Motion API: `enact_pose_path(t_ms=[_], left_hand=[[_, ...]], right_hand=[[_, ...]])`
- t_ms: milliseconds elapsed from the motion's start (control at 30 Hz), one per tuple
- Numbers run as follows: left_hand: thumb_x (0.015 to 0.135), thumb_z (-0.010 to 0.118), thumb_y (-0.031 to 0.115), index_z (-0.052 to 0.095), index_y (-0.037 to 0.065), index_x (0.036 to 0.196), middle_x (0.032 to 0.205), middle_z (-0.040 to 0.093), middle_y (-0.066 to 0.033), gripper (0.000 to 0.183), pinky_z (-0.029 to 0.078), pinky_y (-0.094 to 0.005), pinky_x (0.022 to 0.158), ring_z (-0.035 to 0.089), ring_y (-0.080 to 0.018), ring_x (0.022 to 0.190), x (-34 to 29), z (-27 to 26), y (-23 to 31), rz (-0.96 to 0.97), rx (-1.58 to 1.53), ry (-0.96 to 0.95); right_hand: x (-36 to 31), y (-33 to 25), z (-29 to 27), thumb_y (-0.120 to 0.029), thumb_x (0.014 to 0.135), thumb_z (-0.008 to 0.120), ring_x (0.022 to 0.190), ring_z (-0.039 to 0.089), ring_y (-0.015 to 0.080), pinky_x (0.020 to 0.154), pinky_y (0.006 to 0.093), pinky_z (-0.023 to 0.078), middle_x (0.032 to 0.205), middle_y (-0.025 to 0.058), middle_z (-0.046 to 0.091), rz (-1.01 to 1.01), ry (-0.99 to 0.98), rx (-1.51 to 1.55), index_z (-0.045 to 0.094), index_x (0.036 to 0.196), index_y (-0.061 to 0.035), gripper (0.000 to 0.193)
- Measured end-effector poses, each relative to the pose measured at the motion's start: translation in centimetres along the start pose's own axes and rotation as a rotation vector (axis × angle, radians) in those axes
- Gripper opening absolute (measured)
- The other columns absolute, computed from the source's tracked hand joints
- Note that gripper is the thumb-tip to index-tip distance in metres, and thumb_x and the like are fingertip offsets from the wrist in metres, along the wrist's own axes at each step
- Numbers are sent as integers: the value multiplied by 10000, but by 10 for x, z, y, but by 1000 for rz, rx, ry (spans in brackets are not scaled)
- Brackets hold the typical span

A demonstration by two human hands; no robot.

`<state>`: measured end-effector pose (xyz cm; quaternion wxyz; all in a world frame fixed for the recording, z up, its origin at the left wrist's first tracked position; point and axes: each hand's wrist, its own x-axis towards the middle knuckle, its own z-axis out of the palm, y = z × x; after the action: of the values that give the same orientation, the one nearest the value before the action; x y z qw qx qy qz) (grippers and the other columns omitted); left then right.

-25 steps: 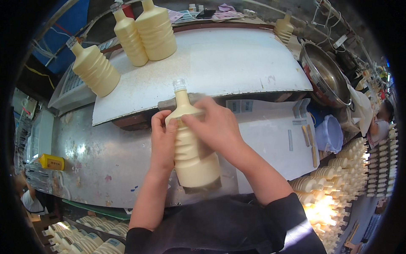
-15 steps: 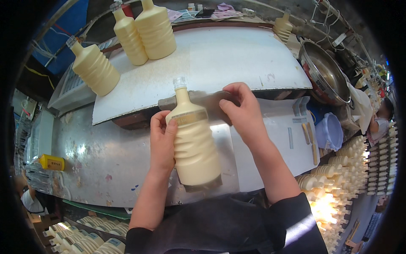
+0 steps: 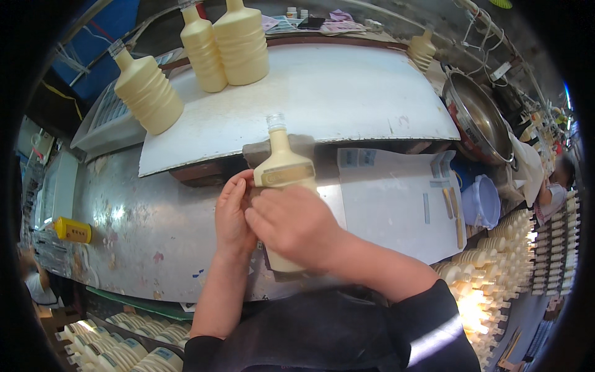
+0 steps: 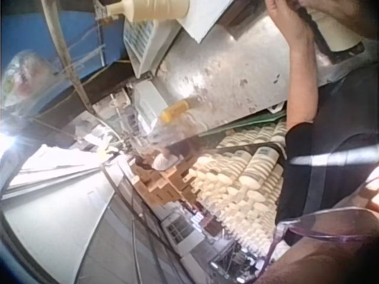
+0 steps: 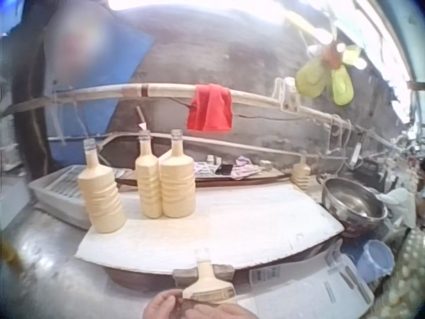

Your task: The person picks up a plastic bottle, applies a label to its side, and smooths it down. The person repeats this process with multiple bottles, placing each labeled bottle on a nearby surface.

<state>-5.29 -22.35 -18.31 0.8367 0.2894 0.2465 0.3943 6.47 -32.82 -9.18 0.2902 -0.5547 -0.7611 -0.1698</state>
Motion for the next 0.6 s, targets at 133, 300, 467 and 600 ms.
enact_pose_path(t_ms=[133, 300, 467, 600], left_hand=[[1103, 454, 179, 633, -16, 1243, 1117, 694, -110, 300, 534, -341, 950, 659, -201, 1031, -6, 5, 3, -29, -58, 74], [1116, 411, 249, 602, -16, 1295, 1206, 663, -120, 372, 489, -362, 1020, 610, -205, 1114, -8, 0, 1, -52, -60, 38], [1112, 415, 296, 534, 0, 1389, 1299, 621, -127, 423, 466, -359, 1031, 585, -205, 1163, -14, -1, 3, -41, 89, 51], [1067, 545, 299, 330, 22, 1549, 1426, 536, -151, 596, 423, -362, 1095, 549, -222, 1254, -24, 20, 2, 33, 419, -35]], right_hand=[[11, -9, 1, -49, 740, 681, 989, 731, 223, 721, 327, 527, 1083, 107, 736, -4, 51, -82, 736, 1061, -12, 329], [12, -15, 3, -23, 736, 675, 818, 699, 221, 682, 353, 525, 979, 96, 719, 7, -178, 58, 721, 1083, -32, 350], [4, 22, -4, 13, 929, 681, 792, 704, 184, 743, 312, 568, 960, 117, 739, 441, 166, 230, 717, 1154, -27, 232], [-16, 59, -20, -163, 1044, 550, 880, 581, 49, 793, 216, 473, 950, -9, 665, 1130, 181, 920, 690, 1108, -39, 198]])
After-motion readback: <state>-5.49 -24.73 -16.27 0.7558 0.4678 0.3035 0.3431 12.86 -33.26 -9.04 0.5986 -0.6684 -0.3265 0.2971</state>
